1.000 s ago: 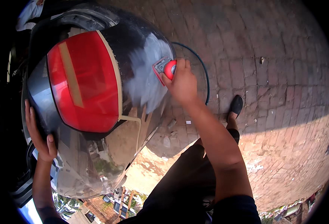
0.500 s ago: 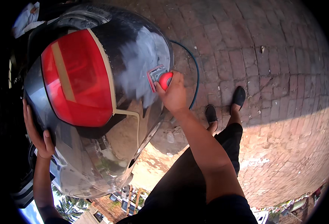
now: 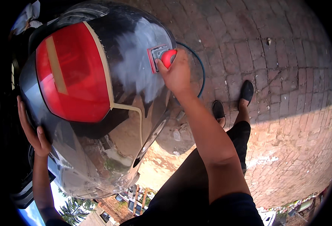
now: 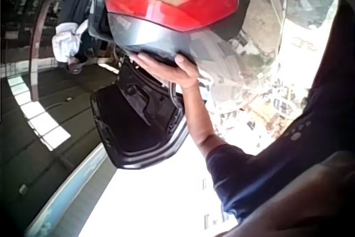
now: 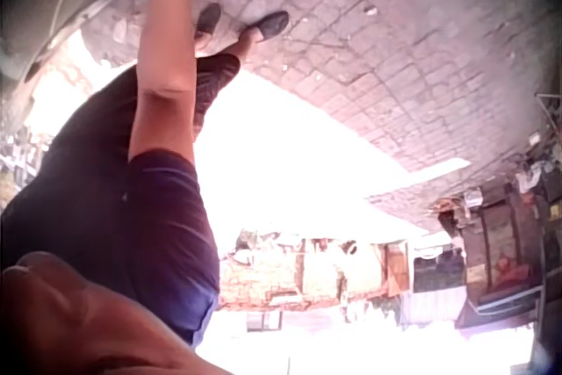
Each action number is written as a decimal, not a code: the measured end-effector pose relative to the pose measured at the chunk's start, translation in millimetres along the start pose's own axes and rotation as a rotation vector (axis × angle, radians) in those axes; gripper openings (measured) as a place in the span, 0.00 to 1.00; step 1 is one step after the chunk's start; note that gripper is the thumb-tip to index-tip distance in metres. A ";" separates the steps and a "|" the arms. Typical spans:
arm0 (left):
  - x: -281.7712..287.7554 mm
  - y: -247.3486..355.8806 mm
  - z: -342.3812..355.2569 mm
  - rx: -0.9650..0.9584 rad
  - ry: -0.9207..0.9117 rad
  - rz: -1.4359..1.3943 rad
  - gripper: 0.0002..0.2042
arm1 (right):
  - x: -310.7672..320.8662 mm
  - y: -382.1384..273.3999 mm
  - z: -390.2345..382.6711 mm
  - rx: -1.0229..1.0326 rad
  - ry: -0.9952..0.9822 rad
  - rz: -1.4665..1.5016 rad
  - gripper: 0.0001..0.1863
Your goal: The person sands the rear quarter panel of a car using a power sander and applies masking tape to the tail light with assistance from another person.
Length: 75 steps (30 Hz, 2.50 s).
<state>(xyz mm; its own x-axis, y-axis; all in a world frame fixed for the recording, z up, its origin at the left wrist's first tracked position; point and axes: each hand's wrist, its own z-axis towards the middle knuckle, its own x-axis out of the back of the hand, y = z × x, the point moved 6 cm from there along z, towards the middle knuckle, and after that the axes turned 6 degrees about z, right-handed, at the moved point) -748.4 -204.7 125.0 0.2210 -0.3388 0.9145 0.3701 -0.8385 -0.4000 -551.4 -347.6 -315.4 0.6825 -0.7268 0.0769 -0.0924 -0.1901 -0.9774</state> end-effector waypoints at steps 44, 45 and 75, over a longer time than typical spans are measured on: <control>3.9 1.7 -0.4 0.009 0.019 0.014 0.39 | -17.8 -23.6 -54.5 -0.161 0.198 0.004 0.35; 3.8 1.8 -0.6 0.010 0.017 0.014 0.39 | -18.3 -25.2 -55.1 -0.162 0.197 0.004 0.35; 6.5 0.7 0.8 -0.049 0.007 0.047 0.38 | -32.0 -15.3 -116.6 -0.157 0.215 0.185 0.35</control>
<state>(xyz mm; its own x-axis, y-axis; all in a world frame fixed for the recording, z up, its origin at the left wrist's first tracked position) -746.0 -207.1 130.6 0.2309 -0.3809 0.8953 0.3152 -0.8413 -0.4392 -656.3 -398.4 -280.0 0.4763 -0.8782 -0.0427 -0.3222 -0.1292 -0.9378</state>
